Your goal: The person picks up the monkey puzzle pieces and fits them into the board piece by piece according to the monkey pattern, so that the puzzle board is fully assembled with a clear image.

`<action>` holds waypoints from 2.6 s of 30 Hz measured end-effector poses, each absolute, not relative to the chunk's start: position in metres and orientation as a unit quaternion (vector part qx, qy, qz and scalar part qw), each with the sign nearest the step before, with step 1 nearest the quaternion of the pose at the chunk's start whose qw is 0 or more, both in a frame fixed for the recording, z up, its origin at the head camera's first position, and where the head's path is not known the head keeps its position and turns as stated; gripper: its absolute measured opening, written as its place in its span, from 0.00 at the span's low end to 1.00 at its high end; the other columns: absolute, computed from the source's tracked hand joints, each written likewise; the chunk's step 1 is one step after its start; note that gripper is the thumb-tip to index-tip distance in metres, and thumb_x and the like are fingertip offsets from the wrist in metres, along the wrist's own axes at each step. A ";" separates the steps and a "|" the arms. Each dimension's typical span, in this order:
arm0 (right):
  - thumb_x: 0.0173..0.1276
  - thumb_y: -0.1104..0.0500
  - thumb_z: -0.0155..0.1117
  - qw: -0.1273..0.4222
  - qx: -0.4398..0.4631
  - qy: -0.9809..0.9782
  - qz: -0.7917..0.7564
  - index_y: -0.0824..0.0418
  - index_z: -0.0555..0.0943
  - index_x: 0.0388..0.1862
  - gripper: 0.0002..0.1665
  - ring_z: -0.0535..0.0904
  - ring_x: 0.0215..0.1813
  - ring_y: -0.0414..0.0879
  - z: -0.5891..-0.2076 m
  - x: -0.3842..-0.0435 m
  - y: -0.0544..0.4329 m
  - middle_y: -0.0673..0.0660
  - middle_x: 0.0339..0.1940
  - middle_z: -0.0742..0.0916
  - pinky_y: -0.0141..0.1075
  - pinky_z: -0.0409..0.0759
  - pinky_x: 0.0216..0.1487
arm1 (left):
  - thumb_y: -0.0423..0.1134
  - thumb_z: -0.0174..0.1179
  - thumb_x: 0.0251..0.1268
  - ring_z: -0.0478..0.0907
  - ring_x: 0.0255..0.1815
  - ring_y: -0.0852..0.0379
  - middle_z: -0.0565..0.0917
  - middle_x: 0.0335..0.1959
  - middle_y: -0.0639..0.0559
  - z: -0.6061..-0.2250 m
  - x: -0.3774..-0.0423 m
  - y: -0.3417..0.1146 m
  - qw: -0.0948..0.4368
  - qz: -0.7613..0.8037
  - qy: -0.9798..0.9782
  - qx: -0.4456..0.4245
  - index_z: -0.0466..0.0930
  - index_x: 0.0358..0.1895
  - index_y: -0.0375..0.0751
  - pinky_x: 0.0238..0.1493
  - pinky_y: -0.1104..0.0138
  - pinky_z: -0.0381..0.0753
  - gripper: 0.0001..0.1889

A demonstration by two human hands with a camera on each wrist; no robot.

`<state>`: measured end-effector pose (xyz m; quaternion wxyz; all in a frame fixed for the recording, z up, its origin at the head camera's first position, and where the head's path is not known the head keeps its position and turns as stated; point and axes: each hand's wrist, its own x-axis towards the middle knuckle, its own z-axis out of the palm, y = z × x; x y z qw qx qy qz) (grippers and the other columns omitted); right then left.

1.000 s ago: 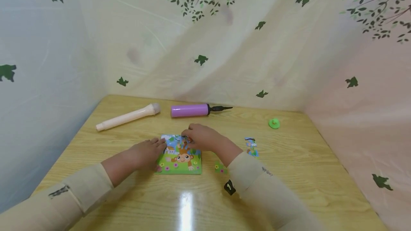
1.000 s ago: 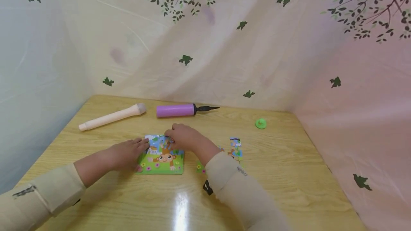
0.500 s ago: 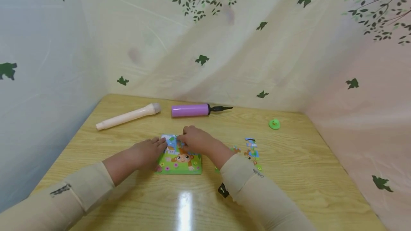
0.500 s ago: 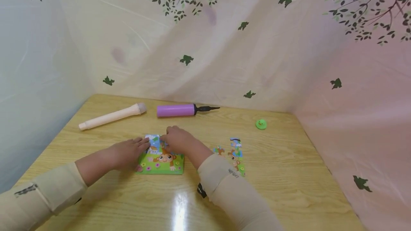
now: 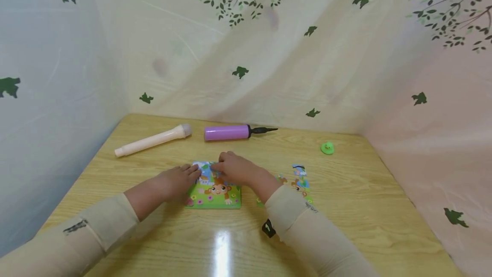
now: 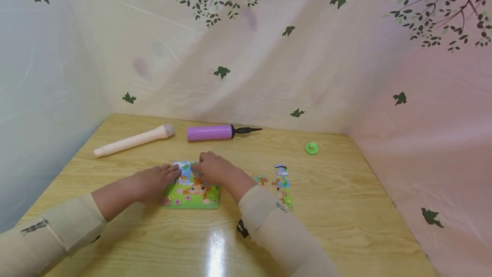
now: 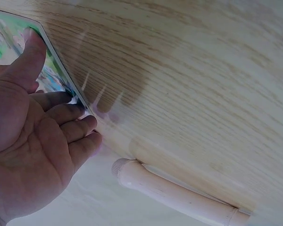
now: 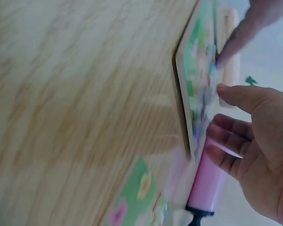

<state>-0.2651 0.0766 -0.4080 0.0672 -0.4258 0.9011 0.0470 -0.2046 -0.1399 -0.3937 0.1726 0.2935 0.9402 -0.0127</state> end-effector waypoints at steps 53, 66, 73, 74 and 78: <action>0.69 0.47 0.63 0.036 -0.290 0.956 -0.024 0.57 0.81 0.51 0.19 0.77 0.43 0.43 -0.385 -0.282 0.235 0.52 0.45 0.82 0.41 0.81 0.46 | 0.54 0.67 0.58 0.45 0.79 0.33 0.48 0.78 0.32 -0.400 -0.211 -0.150 0.193 0.065 0.931 0.301 0.50 0.75 0.26 0.77 0.44 0.51 0.52; 0.68 0.46 0.60 0.026 -0.368 0.929 0.034 0.53 0.82 0.50 0.17 0.75 0.44 0.42 -0.389 -0.279 0.129 0.48 0.43 0.80 0.37 0.79 0.47 | 0.55 0.67 0.57 0.45 0.79 0.33 0.48 0.79 0.33 -0.400 -0.211 -0.151 0.198 0.073 0.932 0.296 0.50 0.76 0.28 0.77 0.43 0.52 0.52; 0.68 0.43 0.62 0.047 -0.373 0.925 0.063 0.52 0.82 0.51 0.19 0.75 0.47 0.43 -0.400 -0.278 0.099 0.48 0.45 0.81 0.38 0.80 0.47 | 0.55 0.68 0.57 0.45 0.79 0.34 0.47 0.79 0.35 -0.401 -0.213 -0.152 0.202 0.074 0.933 0.289 0.50 0.76 0.29 0.76 0.42 0.52 0.52; 0.67 0.42 0.62 0.049 -0.371 0.925 0.067 0.52 0.82 0.51 0.20 0.76 0.48 0.43 -0.402 -0.278 0.097 0.48 0.46 0.81 0.39 0.80 0.48 | 0.55 0.68 0.57 0.45 0.79 0.34 0.47 0.79 0.35 -0.401 -0.214 -0.152 0.202 0.073 0.933 0.289 0.49 0.76 0.29 0.76 0.42 0.52 0.52; 0.67 0.42 0.62 0.060 -0.357 0.929 0.076 0.52 0.82 0.50 0.20 0.76 0.50 0.44 -0.406 -0.277 0.090 0.48 0.48 0.81 0.39 0.80 0.50 | 0.55 0.67 0.58 0.45 0.79 0.34 0.48 0.79 0.34 -0.401 -0.214 -0.152 0.200 0.071 0.932 0.295 0.50 0.76 0.28 0.76 0.43 0.52 0.52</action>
